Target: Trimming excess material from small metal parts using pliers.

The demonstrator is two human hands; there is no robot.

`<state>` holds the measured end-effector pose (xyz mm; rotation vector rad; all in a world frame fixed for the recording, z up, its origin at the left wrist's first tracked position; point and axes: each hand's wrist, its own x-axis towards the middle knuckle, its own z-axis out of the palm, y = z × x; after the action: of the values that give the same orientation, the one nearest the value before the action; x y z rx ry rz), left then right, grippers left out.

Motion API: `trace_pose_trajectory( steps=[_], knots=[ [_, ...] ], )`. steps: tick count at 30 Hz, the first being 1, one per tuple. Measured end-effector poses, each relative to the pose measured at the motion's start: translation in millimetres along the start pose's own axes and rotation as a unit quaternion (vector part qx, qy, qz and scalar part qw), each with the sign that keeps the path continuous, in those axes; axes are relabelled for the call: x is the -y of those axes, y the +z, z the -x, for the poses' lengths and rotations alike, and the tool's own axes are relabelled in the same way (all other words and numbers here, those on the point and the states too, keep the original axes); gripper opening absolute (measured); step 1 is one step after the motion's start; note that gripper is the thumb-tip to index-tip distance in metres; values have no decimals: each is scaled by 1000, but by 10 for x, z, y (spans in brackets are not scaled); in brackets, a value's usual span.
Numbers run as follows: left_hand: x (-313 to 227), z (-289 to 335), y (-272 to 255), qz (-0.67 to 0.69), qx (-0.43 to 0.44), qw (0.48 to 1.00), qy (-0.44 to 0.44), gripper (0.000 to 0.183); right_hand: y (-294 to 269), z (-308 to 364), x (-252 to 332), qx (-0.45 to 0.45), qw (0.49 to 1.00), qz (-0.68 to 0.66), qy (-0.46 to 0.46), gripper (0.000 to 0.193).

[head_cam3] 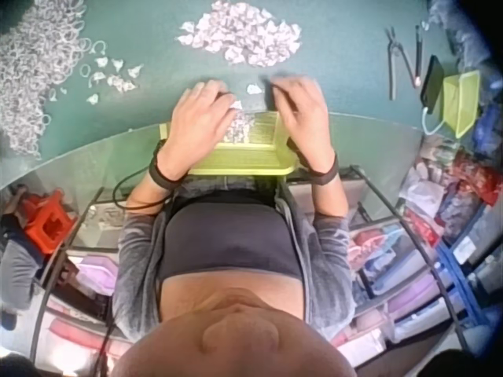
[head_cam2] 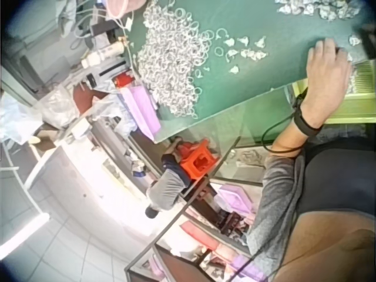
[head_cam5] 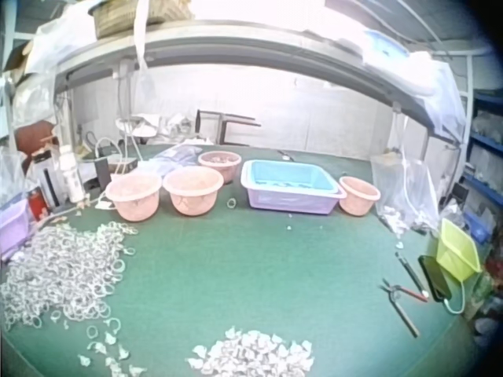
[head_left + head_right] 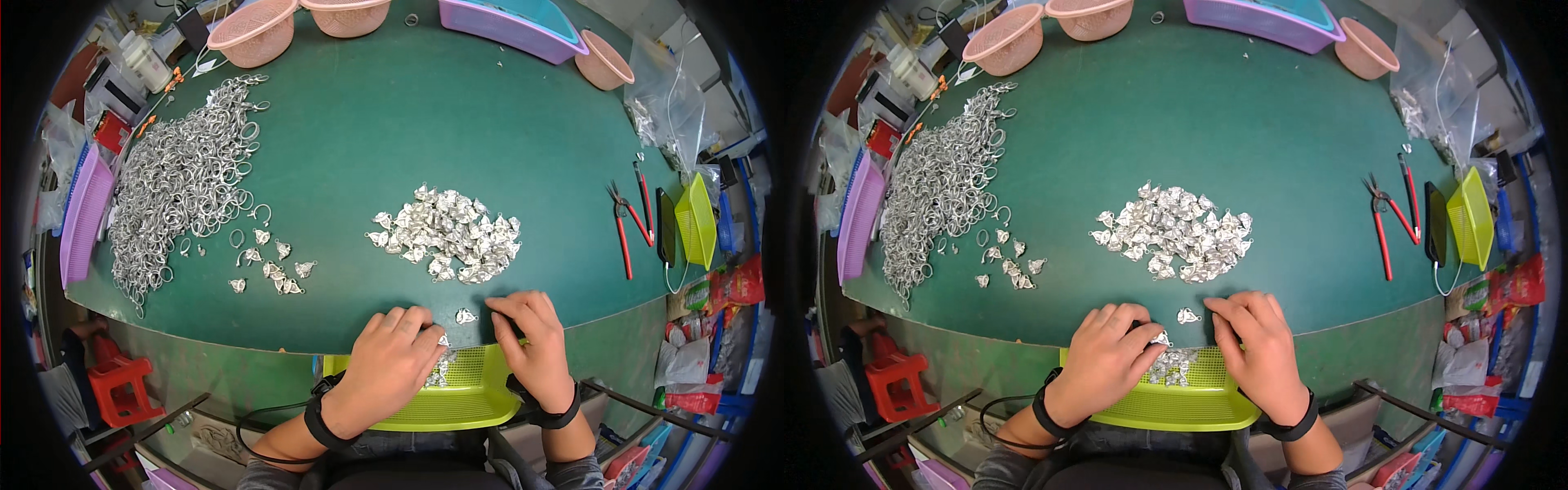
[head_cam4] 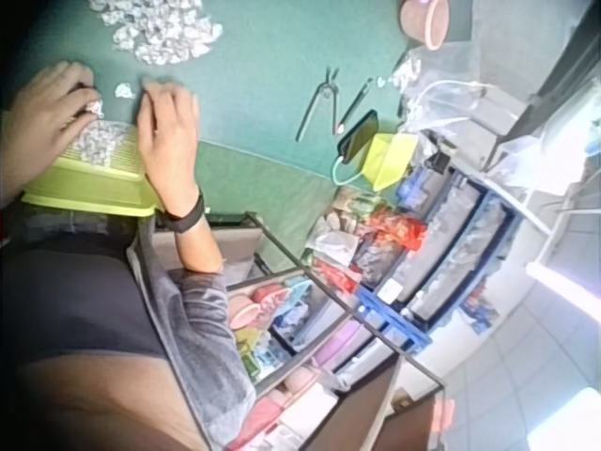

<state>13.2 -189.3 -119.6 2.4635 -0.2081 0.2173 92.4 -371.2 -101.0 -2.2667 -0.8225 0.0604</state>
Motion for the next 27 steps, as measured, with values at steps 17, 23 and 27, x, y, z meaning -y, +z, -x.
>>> trace_pose_trajectory(
  steps=[17, 23, 27],
  knots=[
    [-58, 108, -1, 37, 14, 999, 26, 23, -2, -14, 125, 85, 994, 57, 46, 34],
    [-58, 1, 42, -33, -3, 999, 9, 28, 35, 28, 124, 87, 994, 60, 16, 34],
    [-27, 79, 33, -28, 0, 999, 17, 28, 32, 66, 147, 99, 994, 49, 11, 32]
  ],
)
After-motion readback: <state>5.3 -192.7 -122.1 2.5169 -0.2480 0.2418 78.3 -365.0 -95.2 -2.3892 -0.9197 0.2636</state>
